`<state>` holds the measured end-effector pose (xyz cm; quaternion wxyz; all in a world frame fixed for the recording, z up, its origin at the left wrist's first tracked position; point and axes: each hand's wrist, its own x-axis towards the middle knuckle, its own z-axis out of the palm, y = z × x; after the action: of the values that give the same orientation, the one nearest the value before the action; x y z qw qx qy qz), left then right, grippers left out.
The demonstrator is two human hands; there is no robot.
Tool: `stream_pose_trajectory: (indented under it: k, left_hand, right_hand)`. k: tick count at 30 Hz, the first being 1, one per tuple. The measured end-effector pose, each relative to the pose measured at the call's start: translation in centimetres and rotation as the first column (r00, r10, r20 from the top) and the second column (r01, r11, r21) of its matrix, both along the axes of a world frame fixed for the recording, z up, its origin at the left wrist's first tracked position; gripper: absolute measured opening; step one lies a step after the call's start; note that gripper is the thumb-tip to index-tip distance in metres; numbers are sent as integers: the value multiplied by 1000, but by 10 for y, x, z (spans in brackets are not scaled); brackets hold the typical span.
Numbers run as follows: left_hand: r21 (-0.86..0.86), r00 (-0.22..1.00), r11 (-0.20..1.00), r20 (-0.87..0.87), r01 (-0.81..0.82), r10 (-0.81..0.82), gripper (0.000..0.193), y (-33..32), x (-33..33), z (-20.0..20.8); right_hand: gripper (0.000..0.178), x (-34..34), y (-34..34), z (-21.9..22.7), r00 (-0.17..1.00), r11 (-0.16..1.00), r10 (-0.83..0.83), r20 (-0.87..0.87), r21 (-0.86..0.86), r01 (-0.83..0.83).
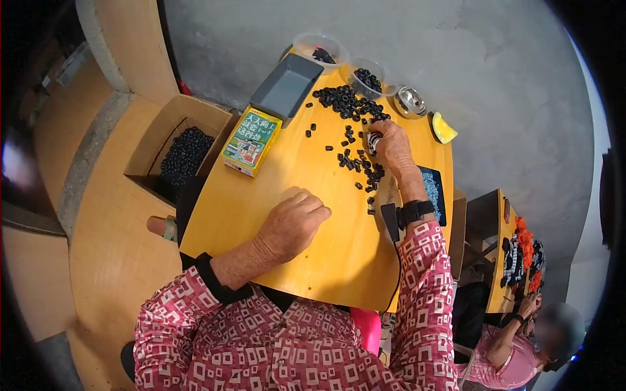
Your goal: The person sits at a workstation and assembles craft items by fitting small black plastic rings onto striped knitted pieces by hand.
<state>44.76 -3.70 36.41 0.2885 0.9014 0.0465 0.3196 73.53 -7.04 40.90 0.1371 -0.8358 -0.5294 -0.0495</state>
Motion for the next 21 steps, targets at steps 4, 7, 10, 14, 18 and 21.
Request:
stream_pose_trajectory:
  k: [4,7,10,14,18,21]
  left_hand:
    - [42,1000,999,0,-6,6,14,0,-3,0]
    - [37,1000,999,2,-4,4,15,-1,-1,1]
    - [12,1000,1000,3,-21,21,17,0,0,2]
    - [-131,986,979,48,-153,161,19,6,-3,-3]
    - [-805,997,591,17,57,-72,24,2,-18,12]
    - [-997,965,69,23,43,-262,17,-13,-39,25]
  right_hand:
    - [32,0,-7,-1,998,1000,-23,-55,3,24]
    - [30,-2,-14,6,999,999,6,-40,37,-5]
    - [30,-24,-24,16,904,936,189,-384,349,-47]
    - [34,-109,-56,44,895,866,399,-198,402,-296]
    - [48,-163,-95,22,882,837,459,-107,384,-389]
    - [49,-190,-108,17,854,811,515,-79,367,-455]
